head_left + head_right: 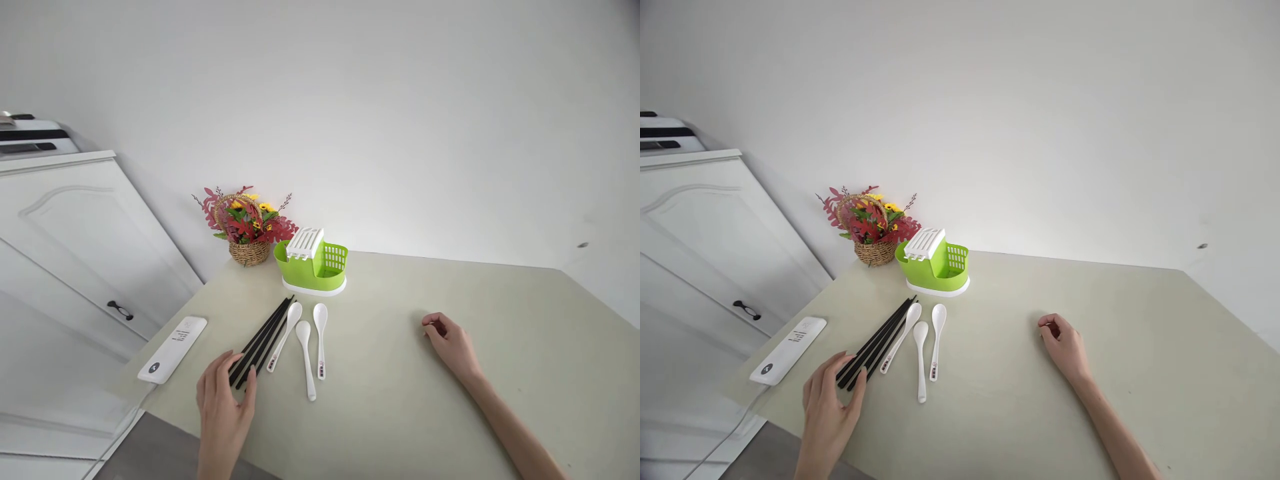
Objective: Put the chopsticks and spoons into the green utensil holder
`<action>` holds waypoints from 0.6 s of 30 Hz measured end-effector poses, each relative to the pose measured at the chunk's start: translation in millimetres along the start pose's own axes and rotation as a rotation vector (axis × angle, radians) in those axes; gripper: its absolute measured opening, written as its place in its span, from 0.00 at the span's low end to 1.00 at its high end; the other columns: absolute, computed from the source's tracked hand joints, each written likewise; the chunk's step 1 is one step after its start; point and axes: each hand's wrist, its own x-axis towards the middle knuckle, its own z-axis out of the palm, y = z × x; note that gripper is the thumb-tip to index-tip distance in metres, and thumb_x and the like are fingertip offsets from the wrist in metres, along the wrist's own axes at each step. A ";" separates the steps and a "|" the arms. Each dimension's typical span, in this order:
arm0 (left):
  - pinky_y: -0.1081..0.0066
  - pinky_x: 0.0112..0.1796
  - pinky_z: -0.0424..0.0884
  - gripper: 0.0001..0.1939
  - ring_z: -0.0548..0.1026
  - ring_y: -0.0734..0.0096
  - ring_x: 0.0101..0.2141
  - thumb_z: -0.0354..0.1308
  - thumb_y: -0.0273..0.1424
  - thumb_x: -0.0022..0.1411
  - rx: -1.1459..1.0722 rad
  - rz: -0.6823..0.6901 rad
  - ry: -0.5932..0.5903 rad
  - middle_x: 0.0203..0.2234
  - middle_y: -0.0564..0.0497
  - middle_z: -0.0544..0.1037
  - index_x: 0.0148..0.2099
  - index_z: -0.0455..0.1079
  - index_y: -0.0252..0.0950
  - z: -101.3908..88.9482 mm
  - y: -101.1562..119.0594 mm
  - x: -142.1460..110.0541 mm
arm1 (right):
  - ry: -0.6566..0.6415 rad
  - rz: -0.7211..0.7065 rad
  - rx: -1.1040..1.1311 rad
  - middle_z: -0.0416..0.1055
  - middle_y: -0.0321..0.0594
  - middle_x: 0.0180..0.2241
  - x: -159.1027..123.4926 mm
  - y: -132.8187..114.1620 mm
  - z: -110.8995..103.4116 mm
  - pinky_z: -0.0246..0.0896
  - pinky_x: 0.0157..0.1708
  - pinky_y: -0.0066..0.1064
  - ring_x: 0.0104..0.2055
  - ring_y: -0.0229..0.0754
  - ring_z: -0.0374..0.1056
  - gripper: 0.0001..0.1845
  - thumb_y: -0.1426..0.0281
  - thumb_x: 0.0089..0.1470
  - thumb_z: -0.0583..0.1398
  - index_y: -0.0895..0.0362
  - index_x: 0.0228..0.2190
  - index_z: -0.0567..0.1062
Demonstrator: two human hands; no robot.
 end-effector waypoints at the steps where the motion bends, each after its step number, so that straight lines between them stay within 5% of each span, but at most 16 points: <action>1: 0.44 0.61 0.61 0.23 0.69 0.46 0.58 0.50 0.49 0.69 0.013 -0.016 -0.004 0.55 0.38 0.74 0.55 0.67 0.38 0.8 -3.2 -2.3 | -0.001 -0.002 0.000 0.76 0.36 0.28 0.2 -0.4 -0.2 0.61 0.33 0.34 0.32 0.45 0.71 0.11 0.62 0.52 0.55 0.51 0.34 0.75; 7: 0.41 0.64 0.58 0.28 0.61 0.44 0.66 0.49 0.52 0.68 0.053 -0.091 -0.053 0.63 0.37 0.68 0.61 0.62 0.38 9.3 -12.2 -12.2 | -0.018 0.019 -0.024 0.76 0.34 0.29 0.2 -0.7 -0.8 0.61 0.33 0.33 0.32 0.44 0.71 0.11 0.62 0.53 0.55 0.51 0.35 0.75; 18: 0.46 0.61 0.63 0.32 0.69 0.43 0.61 0.50 0.53 0.67 0.030 -0.138 -0.071 0.59 0.37 0.73 0.62 0.64 0.35 13.1 -13.1 -12.6 | 0.000 0.010 -0.030 0.76 0.36 0.27 -0.3 -6.2 -1.6 0.60 0.30 0.32 0.30 0.44 0.70 0.12 0.62 0.50 0.55 0.52 0.33 0.76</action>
